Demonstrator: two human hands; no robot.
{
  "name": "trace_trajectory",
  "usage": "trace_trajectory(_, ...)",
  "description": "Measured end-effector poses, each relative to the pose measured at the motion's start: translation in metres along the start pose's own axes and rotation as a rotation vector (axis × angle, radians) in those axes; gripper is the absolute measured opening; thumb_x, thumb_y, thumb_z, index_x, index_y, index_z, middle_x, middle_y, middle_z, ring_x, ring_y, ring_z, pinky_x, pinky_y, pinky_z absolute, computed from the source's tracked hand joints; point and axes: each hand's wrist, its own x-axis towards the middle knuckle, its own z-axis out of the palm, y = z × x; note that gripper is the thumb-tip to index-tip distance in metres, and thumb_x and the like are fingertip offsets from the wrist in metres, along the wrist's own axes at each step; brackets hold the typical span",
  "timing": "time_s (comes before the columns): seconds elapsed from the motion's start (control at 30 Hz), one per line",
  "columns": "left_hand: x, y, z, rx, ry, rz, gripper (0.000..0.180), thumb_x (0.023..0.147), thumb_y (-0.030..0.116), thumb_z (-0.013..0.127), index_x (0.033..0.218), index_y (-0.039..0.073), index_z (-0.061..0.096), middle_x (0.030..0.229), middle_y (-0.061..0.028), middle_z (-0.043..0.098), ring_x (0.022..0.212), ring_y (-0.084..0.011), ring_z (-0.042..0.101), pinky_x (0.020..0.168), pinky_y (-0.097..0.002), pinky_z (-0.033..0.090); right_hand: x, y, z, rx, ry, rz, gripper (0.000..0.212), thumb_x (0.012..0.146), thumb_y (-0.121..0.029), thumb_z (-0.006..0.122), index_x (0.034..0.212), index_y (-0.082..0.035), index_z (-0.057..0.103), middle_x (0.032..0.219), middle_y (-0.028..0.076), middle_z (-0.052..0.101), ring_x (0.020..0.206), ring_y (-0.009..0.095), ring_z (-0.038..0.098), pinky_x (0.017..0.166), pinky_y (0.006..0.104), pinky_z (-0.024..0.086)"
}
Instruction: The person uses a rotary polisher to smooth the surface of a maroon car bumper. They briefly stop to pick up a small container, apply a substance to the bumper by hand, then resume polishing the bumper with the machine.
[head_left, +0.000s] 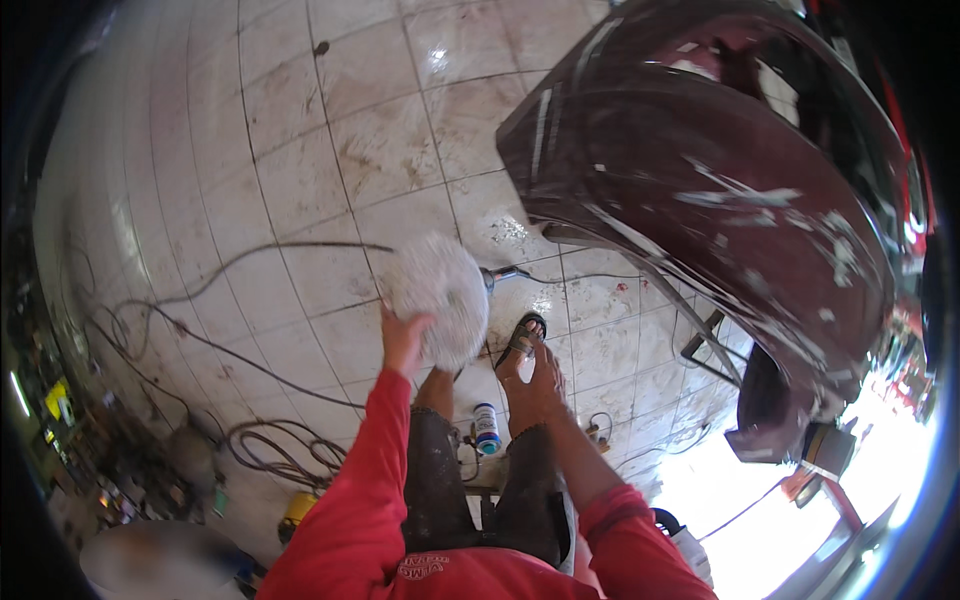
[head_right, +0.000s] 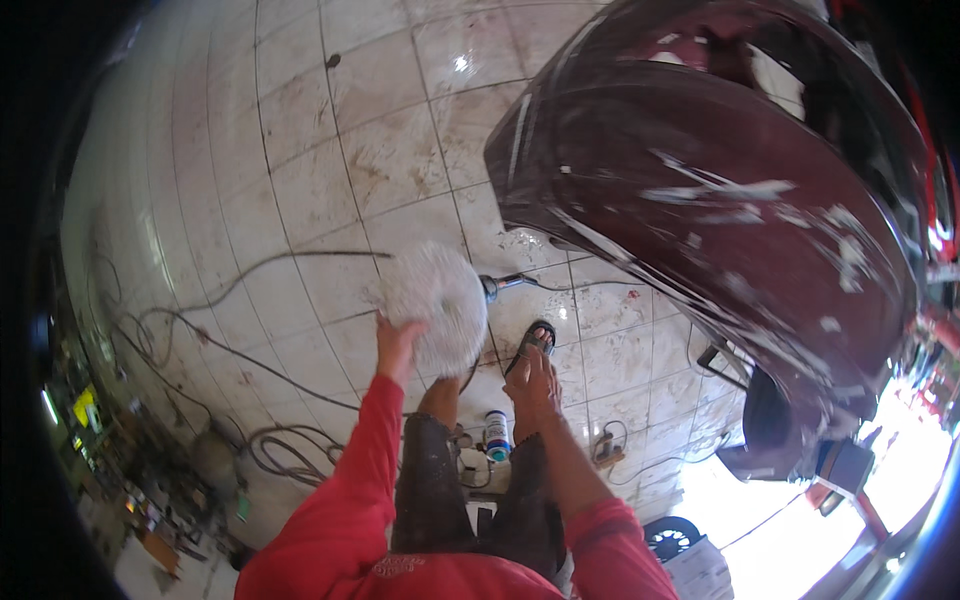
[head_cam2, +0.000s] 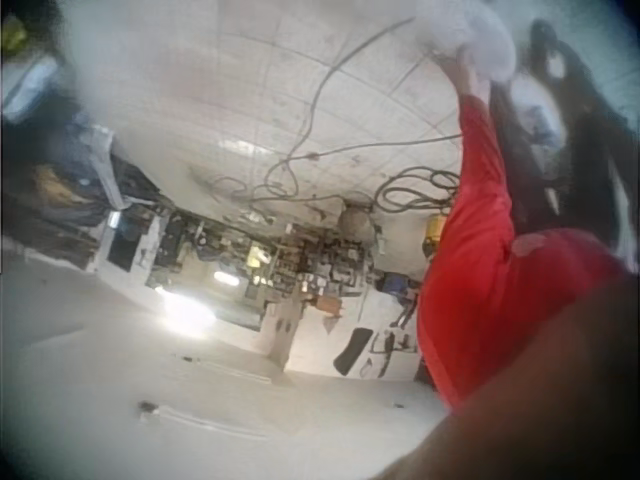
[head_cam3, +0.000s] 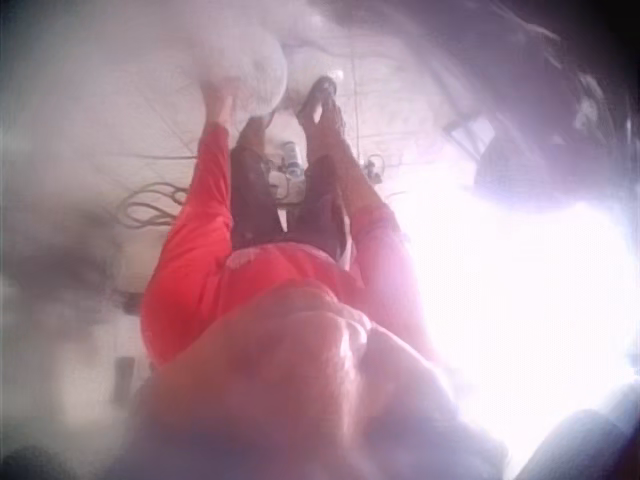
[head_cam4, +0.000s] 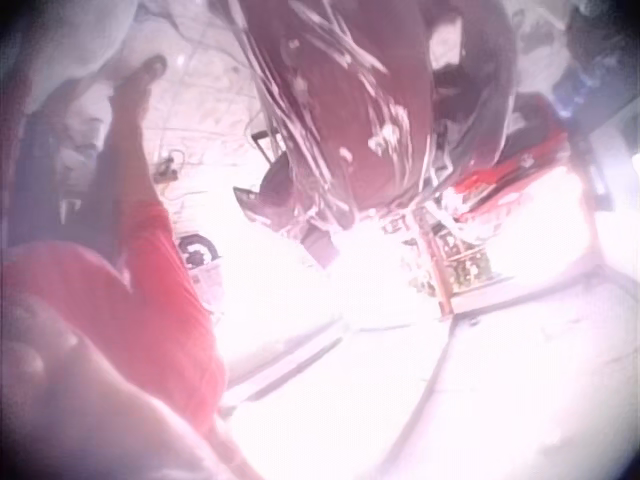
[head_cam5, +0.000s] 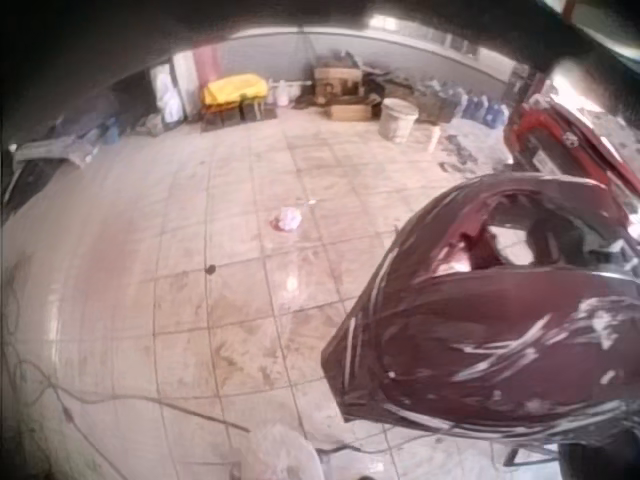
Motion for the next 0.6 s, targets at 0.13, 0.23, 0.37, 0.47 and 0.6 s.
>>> trace_trajectory(0.13,-0.152,0.036,0.022,0.133,-0.131,-0.201,0.093,0.075,-0.01,0.073,0.156,0.009,0.032,0.137,-0.0195,0.059,0.118,-0.0356,0.067,0.093,-0.0497,0.061,-0.013,-0.006,-0.036,-0.231,-0.122,-0.261,0.121,0.068,-0.028,0.094,0.168,-0.011,0.027,0.174,0.018,0.027,0.16,0.041,0.026,0.125,0.056,0.034)
trace_trajectory(0.23,-0.249,0.098,0.02,0.148,-0.213,-0.287,0.09,0.074,-0.01,0.069,0.156,0.006,0.035,0.137,-0.0174,0.062,0.12,-0.0332,0.067,0.1,-0.0471,0.057,-0.042,-0.029,-0.062,-0.549,-0.235,-0.597,0.123,0.07,-0.032,0.088,0.169,-0.005,0.021,0.177,0.019,0.02,0.163,0.038,0.021,0.129,0.0556,0.025)
trace_trajectory(0.37,-0.309,0.18,-0.003,0.189,-0.438,-0.295,0.083,0.074,-0.009,0.065,0.153,0.003,0.044,0.137,-0.0168,0.066,0.122,-0.0309,0.068,0.103,-0.0452,0.056,-0.09,-0.102,-0.122,-0.767,-0.209,-0.854,0.129,0.071,-0.042,0.085,0.172,-0.006,0.014,0.18,0.02,0.005,0.167,0.035,0.009,0.131,0.0563,0.02)
trace_trajectory(0.47,-0.342,0.233,-0.001,0.276,-0.535,-0.192,0.078,0.076,-0.006,0.063,0.151,0.002,0.047,0.137,-0.0172,0.067,0.123,-0.0309,0.068,0.104,-0.0446,0.057,-0.084,-0.128,-0.113,-0.441,-0.36,-0.899,0.11,0.067,-0.042,0.088,0.161,-0.008,0.041,0.165,0.018,0.041,0.152,0.038,0.04,0.124,0.0505,0.036)
trace_trajectory(0.6,-0.345,0.283,0.008,0.087,-0.45,-0.014,0.075,0.081,0.0,0.062,0.155,0.001,0.045,0.138,-0.0167,0.067,0.126,-0.0315,0.066,0.105,-0.0448,0.058,-0.109,-0.133,-0.091,-0.051,-0.31,-0.926,0.076,0.062,-0.047,0.092,0.126,-0.01,0.072,0.131,0.023,0.069,0.12,0.046,0.064,0.101,0.0489,0.053)
